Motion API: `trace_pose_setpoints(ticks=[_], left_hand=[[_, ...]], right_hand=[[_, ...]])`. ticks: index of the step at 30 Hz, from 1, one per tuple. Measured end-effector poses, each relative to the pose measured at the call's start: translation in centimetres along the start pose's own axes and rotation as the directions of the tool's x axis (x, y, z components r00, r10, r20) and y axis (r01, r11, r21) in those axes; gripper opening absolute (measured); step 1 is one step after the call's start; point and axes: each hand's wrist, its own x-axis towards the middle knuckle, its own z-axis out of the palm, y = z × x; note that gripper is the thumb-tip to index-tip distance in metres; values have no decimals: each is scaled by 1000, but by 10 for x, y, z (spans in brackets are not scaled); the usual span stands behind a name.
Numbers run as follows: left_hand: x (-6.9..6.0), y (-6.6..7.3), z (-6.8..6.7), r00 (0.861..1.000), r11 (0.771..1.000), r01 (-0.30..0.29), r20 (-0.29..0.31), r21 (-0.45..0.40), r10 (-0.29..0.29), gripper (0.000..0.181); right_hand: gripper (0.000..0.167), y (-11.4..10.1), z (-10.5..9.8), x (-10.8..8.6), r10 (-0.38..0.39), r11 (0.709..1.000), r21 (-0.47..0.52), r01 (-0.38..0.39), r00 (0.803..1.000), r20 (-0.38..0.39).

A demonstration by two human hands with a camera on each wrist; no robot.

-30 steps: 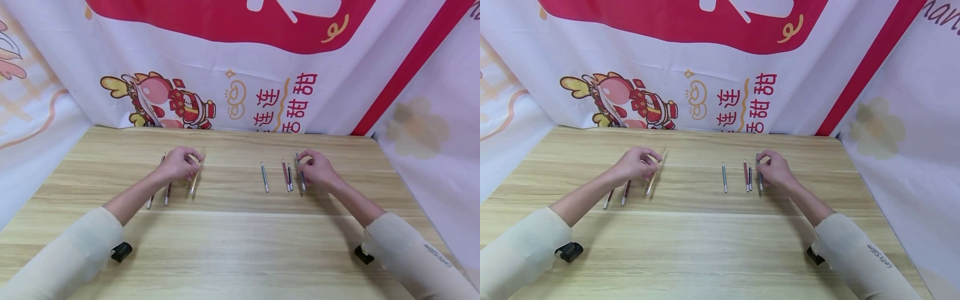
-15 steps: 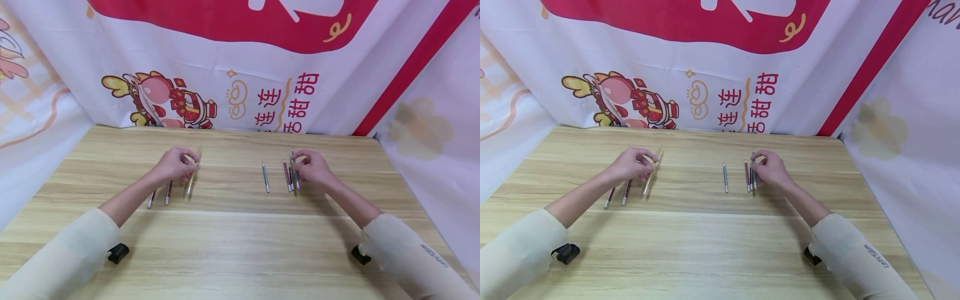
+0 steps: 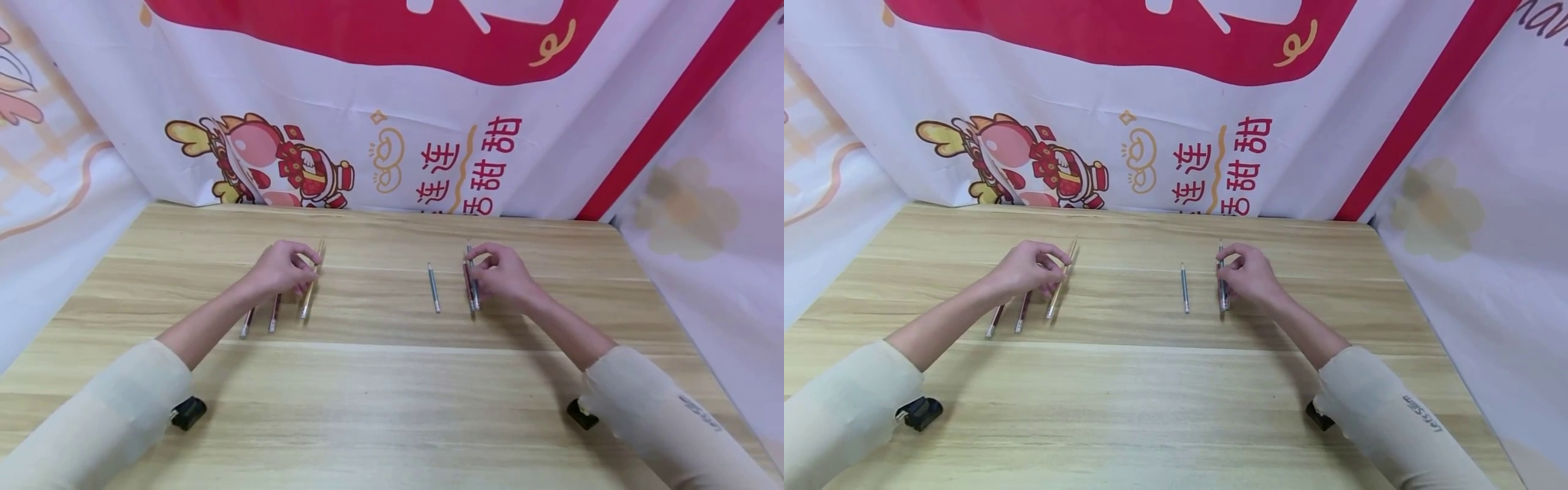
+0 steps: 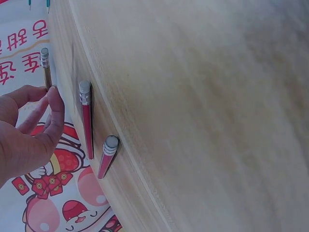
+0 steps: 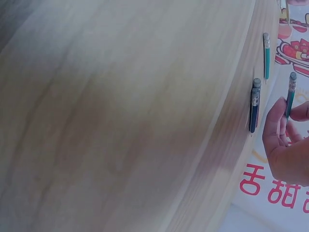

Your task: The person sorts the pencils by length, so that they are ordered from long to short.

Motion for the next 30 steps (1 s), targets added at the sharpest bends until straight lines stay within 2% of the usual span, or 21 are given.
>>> trace_pose_setpoints(ticks=[9,15,24,30], left_hand=[[-1,-2,-2,1000,1000,8,-3,11,-8,27],[-1,-3,-3,1000,1000,7,-5,16,-7,27],[1,-4,-3,1000,1000,7,5,15,-7,28],[-2,-5,-4,1000,1000,26,5,14,-26,27]], right_hand=[[36,-7,7,2,29,996,88,-33,999,41],[42,-7,12,4,16,984,177,-27,998,63],[45,-9,19,3,14,987,159,-32,994,111],[47,-13,25,4,-10,978,205,-19,990,140]])
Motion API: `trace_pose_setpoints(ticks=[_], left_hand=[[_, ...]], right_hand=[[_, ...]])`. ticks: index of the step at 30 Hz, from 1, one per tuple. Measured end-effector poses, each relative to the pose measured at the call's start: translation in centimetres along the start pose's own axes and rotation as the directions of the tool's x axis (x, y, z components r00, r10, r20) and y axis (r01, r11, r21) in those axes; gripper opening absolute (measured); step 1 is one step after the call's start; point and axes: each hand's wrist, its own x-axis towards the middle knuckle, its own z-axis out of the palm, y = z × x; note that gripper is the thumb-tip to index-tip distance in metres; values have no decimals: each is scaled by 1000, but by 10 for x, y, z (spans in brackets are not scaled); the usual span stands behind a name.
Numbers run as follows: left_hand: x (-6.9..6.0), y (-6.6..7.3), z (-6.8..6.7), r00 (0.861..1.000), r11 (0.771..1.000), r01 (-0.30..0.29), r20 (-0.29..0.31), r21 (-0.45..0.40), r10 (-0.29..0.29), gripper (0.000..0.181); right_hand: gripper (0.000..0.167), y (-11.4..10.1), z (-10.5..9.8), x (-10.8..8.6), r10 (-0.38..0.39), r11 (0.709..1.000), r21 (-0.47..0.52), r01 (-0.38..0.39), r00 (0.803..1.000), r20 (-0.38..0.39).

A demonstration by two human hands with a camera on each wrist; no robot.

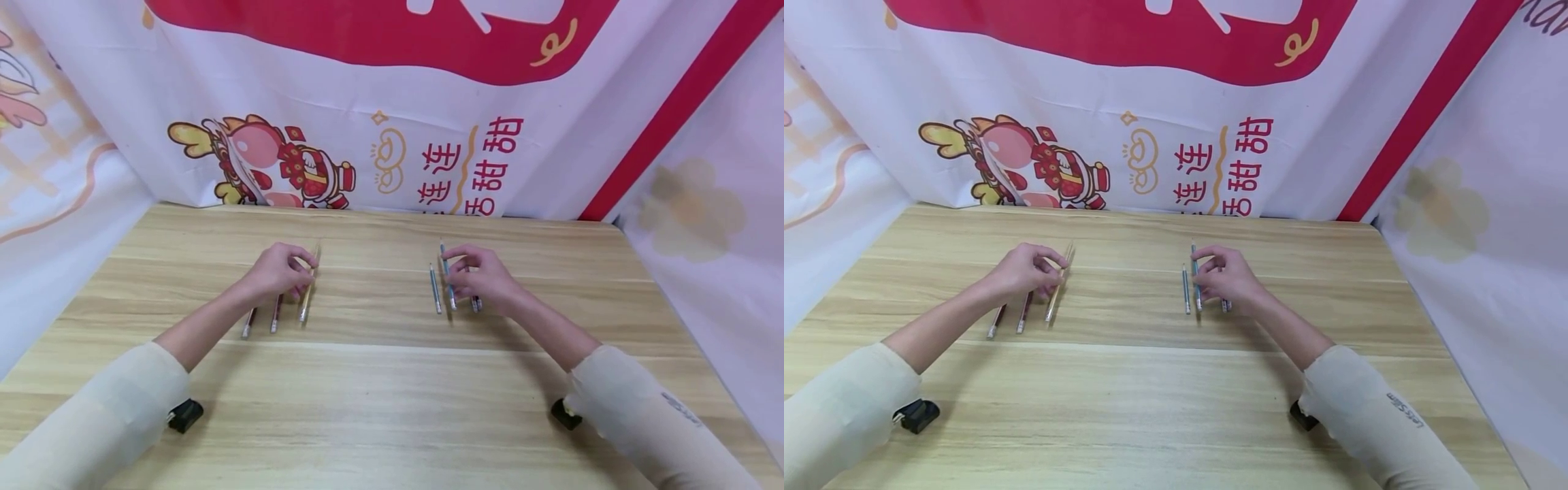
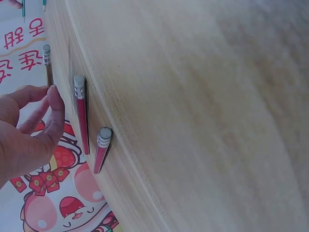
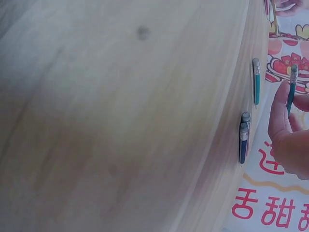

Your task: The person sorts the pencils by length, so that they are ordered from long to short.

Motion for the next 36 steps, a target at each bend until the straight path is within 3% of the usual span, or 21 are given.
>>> trace_pose_setpoints(ticks=[11,36], left_hand=[[-3,-1,-1,1000,1000,23,-1,-10,-23,26],[-2,-9,-2,1000,995,26,0,98,-27,23]], right_hand=[[47,-6,12,2,0,1000,20,-1,1000,13],[45,-20,37,6,-55,998,14,55,998,39]])
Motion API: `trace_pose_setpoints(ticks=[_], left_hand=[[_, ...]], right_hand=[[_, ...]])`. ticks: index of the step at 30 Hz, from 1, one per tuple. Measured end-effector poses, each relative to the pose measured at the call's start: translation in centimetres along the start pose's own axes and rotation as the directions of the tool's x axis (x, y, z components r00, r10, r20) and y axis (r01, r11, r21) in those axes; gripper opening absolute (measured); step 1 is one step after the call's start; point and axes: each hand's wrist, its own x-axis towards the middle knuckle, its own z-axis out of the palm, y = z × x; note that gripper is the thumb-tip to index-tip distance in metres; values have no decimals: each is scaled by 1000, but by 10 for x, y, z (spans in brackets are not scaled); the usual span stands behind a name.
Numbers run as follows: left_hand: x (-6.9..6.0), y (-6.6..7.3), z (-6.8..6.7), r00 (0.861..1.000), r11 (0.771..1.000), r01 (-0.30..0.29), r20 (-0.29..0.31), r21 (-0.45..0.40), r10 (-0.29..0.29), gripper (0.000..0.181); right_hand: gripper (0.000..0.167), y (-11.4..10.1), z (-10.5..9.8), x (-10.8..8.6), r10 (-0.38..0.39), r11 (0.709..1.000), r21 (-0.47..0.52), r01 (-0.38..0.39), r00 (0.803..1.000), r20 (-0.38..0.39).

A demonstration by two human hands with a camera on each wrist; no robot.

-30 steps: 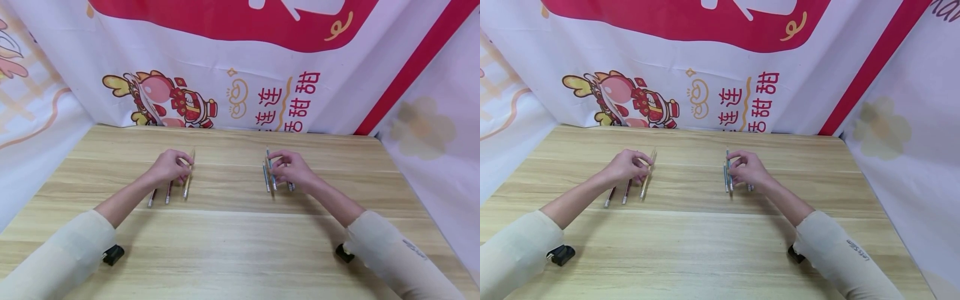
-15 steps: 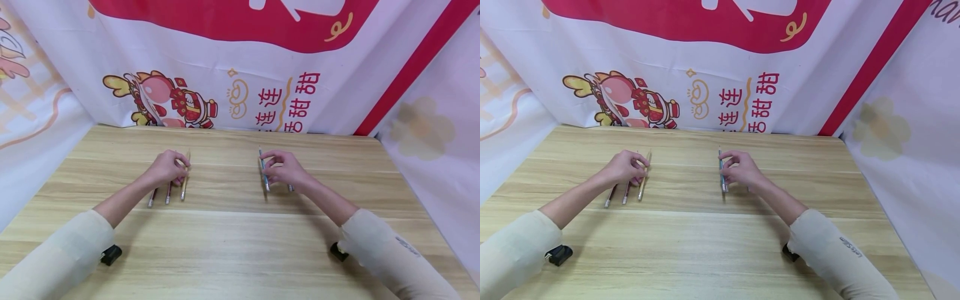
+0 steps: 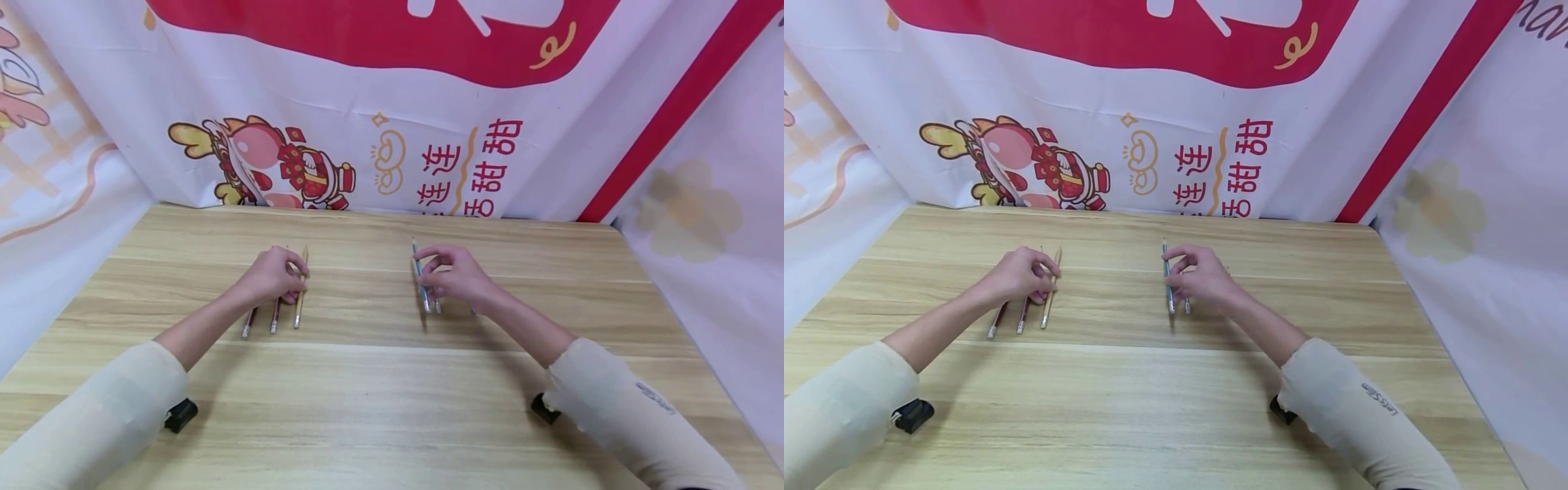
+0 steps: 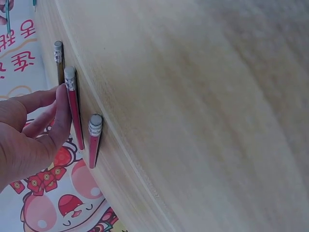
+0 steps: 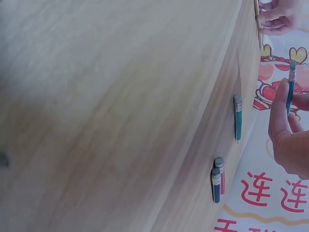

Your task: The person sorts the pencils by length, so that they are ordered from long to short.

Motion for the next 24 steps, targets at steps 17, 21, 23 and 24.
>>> trace_pose_setpoints(ticks=[17,21,23,24], left_hand=[[-2,2,0,1000,1000,9,-1,-21,-9,30],[-2,2,0,1000,999,17,0,-43,-17,33],[-2,2,0,1000,998,23,-1,-58,-24,33],[-2,2,0,1000,997,27,-1,-69,-27,34]], right_hand=[[46,-2,8,3,30,999,34,-30,999,23],[46,-2,10,6,34,999,31,-35,999,31],[45,-2,11,6,36,999,30,-37,999,35],[45,-3,12,7,37,999,34,-38,999,37]])
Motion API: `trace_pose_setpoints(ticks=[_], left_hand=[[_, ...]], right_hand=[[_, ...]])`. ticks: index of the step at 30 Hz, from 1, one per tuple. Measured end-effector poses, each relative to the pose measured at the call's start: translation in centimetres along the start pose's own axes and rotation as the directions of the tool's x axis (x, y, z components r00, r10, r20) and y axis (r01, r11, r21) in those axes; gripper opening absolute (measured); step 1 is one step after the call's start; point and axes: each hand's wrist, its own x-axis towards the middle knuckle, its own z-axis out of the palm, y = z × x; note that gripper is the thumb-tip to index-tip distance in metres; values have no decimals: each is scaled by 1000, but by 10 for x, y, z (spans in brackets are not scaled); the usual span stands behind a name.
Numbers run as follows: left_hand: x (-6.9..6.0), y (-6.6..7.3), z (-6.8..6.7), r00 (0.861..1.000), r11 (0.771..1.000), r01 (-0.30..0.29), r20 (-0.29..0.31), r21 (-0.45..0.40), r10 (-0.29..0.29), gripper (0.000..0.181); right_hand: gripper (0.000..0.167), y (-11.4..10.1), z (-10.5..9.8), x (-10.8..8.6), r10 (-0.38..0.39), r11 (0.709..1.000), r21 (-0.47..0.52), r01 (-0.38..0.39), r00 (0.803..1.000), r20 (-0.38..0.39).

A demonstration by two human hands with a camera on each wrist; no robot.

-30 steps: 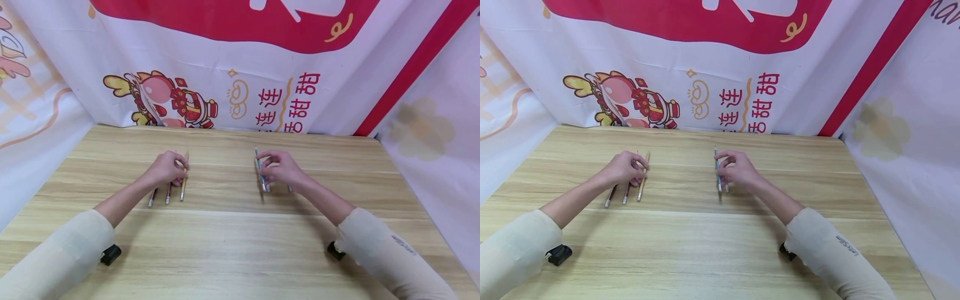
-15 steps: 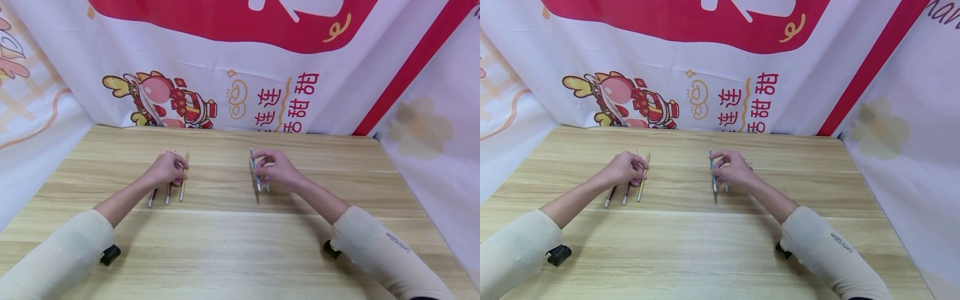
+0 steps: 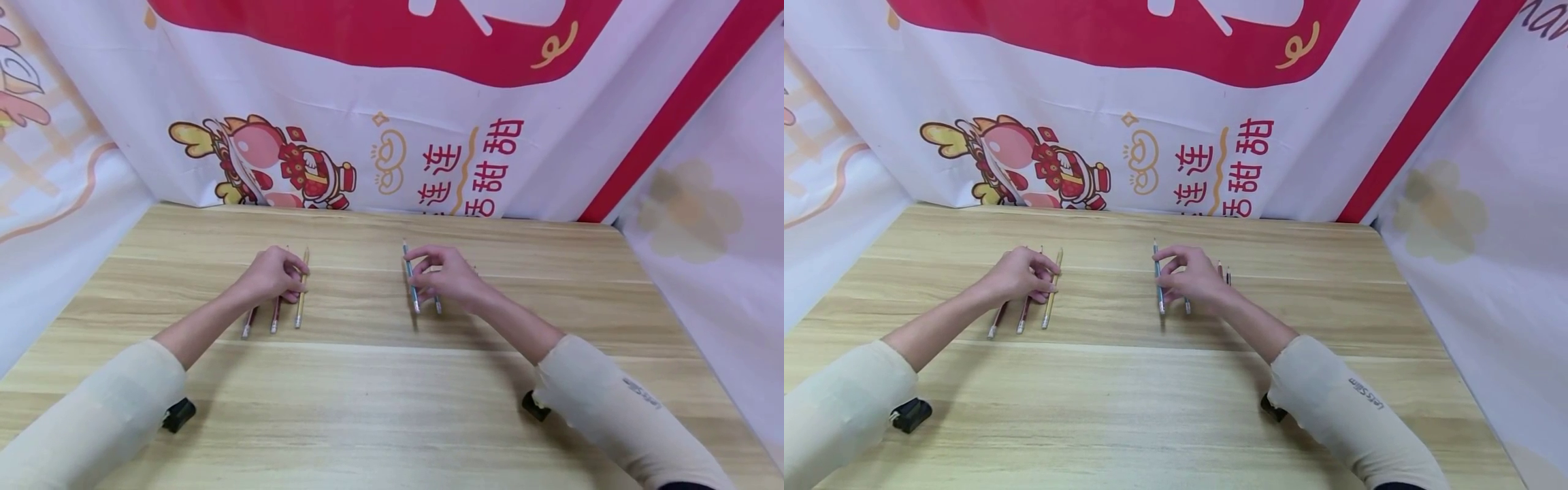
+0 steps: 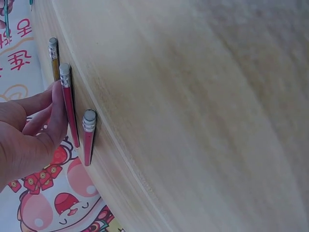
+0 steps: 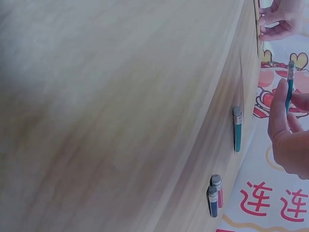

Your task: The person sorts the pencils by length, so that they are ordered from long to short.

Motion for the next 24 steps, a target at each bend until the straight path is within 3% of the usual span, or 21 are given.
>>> trace_pose_setpoints(ticks=[8,24], left_hand=[[0,-2,-1,1000,998,11,-4,-54,-11,34],[-2,0,0,1000,997,24,-4,-71,-25,35]], right_hand=[[47,-4,8,3,8,999,43,-9,1000,23],[49,-6,23,13,29,999,39,-30,999,46]])
